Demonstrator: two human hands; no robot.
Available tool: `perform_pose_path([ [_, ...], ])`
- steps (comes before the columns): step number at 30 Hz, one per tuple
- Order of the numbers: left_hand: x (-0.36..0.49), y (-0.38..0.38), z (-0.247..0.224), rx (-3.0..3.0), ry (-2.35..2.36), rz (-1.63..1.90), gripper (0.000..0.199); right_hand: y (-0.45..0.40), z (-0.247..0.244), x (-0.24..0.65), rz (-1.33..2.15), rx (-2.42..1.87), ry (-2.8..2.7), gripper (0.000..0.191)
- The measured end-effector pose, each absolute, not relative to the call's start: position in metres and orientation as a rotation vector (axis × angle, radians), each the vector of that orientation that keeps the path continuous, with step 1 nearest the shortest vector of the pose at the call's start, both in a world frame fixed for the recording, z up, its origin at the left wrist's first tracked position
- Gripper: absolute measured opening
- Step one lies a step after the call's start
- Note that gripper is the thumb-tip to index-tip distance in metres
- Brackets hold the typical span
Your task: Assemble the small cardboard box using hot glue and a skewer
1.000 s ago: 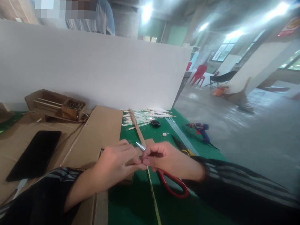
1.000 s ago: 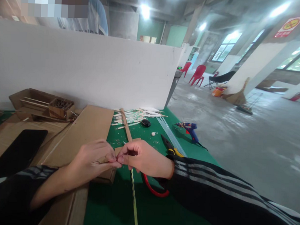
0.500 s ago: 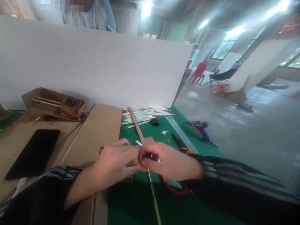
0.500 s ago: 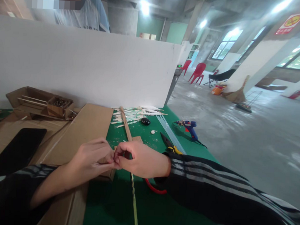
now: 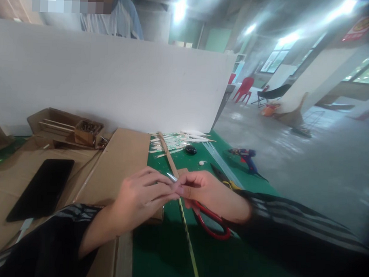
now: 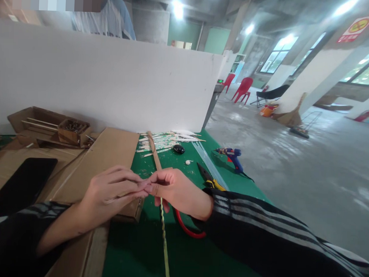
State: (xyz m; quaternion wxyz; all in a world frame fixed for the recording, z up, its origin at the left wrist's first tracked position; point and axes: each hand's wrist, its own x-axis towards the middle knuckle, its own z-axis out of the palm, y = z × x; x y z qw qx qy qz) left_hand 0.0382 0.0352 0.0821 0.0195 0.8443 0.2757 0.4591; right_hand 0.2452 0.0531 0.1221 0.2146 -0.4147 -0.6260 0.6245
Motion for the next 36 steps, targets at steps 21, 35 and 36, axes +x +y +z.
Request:
perform_pose_path([
  [21, 0.043, 0.033, 0.077, 2.609, 0.972, 1.039, 0.036, 0.037, 0.111, 0.251, 0.798, -1.049, -2.263, 0.007],
  [35, 0.045, 0.034, 0.081, 1.81, 1.046, 1.04, 0.054, 0.037, 0.111, 0.252, 0.817, -1.141, -2.193, 0.014],
  [36, 0.046, 0.035, 0.082, 1.769, 1.046, 1.028, 0.056, 0.037, 0.111, 0.252, 0.807, -1.123, -2.19, 0.015],
])
